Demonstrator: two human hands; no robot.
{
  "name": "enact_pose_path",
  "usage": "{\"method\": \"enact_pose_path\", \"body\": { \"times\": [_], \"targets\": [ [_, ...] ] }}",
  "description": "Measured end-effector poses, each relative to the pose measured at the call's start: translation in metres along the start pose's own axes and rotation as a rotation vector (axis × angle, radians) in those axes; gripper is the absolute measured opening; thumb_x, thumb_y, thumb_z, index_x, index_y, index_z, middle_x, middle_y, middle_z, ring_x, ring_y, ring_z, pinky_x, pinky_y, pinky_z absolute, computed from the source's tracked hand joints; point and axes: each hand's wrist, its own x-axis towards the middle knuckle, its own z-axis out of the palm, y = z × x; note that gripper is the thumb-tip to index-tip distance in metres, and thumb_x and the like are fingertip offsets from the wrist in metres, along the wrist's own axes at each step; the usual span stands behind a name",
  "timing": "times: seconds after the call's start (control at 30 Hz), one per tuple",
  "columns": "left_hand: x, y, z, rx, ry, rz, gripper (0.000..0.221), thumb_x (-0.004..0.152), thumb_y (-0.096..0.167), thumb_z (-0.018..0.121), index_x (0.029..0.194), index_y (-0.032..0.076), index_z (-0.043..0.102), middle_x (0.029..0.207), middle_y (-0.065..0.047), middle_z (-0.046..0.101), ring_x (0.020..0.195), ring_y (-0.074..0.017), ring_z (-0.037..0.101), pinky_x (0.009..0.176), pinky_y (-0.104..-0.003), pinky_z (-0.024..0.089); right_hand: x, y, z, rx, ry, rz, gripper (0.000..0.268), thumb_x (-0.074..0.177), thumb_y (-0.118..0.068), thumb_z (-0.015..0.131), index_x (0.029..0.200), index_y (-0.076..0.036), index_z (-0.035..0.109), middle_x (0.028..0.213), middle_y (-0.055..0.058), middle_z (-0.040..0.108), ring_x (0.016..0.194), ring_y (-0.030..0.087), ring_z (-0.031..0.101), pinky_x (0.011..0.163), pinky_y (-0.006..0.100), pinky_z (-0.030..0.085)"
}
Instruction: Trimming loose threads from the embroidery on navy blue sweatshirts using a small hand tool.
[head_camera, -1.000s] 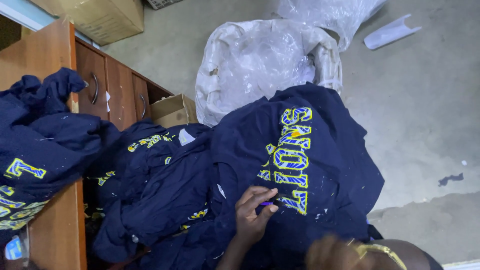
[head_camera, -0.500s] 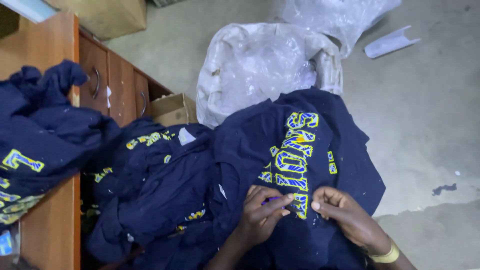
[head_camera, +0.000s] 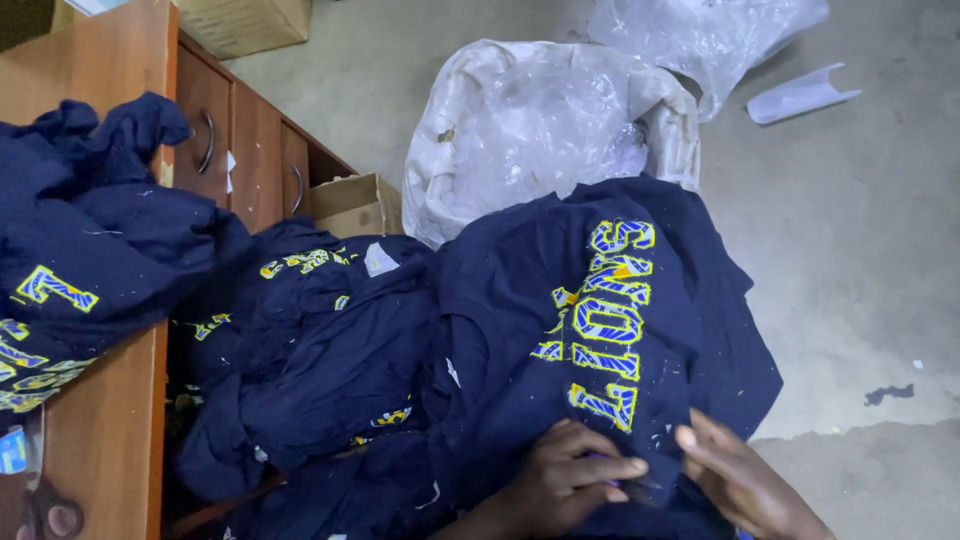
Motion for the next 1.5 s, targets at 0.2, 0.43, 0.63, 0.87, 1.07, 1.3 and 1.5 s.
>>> {"method": "enact_pose_path", "body": {
  "times": [0.2,0.43,0.63,0.87,1.07,1.3,1.5],
  "targets": [
    [-0.009,-0.03,0.026,0.195,-0.198,0.296,0.034,0.111,0.03,0.078,0.143,0.03,0.067,0.121,0.0,0.071,0.104,-0.0243,0.067,0.096,-0.04,0.045,0.038,-0.001,0.035,-0.085,-0.285,-0.259,0.054,0.08,0.011,0.071,0.134,0.011,0.071,0.127,0.028,0.078,0.109,0.04,0.072,0.106,0.054,0.057],
    [-0.006,-0.046,-0.018,0.026,0.052,0.045,0.026,0.109,0.028,0.065,0.129,0.014,0.072,0.119,-0.01,0.075,0.106,-0.0263,0.073,0.101,-0.039,0.054,0.07,-0.01,0.034,-0.235,-0.324,-0.171,0.048,0.084,0.003,0.069,0.13,0.014,0.072,0.134,0.024,0.076,0.121,0.035,0.069,0.117,0.053,0.052],
    [-0.01,-0.036,-0.08,-0.335,0.907,-0.381,0.048,0.095,0.032,0.073,0.131,0.001,0.076,0.105,-0.008,0.071,0.084,-0.0123,0.065,0.07,-0.021,0.048,0.154,-0.018,-0.072,-0.788,-0.466,-1.447,0.043,0.103,-0.006,0.058,0.146,-0.009,0.064,0.152,0.014,0.062,0.139,0.026,0.061,0.128,0.045,0.043],
    [-0.012,0.03,-0.112,0.385,1.136,0.028,0.03,0.091,0.027,0.072,0.108,0.003,0.077,0.1,-0.015,0.074,0.081,-0.0224,0.071,0.072,-0.029,0.059,0.064,-0.011,0.011,-1.115,0.36,-1.866,0.044,0.108,-0.018,0.055,0.152,-0.022,0.056,0.164,0.027,0.048,0.152,0.043,0.049,0.139,0.055,0.025],
    [0.037,0.033,-0.045,0.325,0.629,-0.107,0.04,0.095,0.01,0.082,0.134,0.009,0.073,0.098,-0.006,0.069,0.076,-0.0156,0.064,0.071,-0.029,0.055,0.078,0.056,0.059,0.28,-0.017,-0.247,0.029,0.097,-0.003,0.063,0.123,0.011,0.07,0.12,0.032,0.072,0.106,0.038,0.069,0.098,0.051,0.056],
    [0.007,-0.005,-0.006,0.331,0.682,-0.184,0.033,0.091,0.01,0.083,0.122,0.001,0.076,0.095,-0.012,0.071,0.076,-0.0206,0.067,0.073,-0.033,0.059,0.183,0.155,-0.086,-0.905,0.071,-1.323,0.079,0.075,-0.032,0.087,0.146,-0.007,0.064,0.145,0.013,0.069,0.132,0.024,0.068,0.12,0.031,0.046],
    [0.001,0.009,-0.011,0.419,0.736,-0.045,0.033,0.091,0.009,0.085,0.122,0.002,0.075,0.106,-0.015,0.075,0.086,-0.0219,0.078,0.08,-0.03,0.066,0.116,0.104,-0.006,0.146,0.024,-0.378,0.034,0.108,-0.01,0.055,0.121,0.018,0.068,0.125,0.03,0.072,0.114,0.029,0.067,0.106,0.044,0.055]
  ]
}}
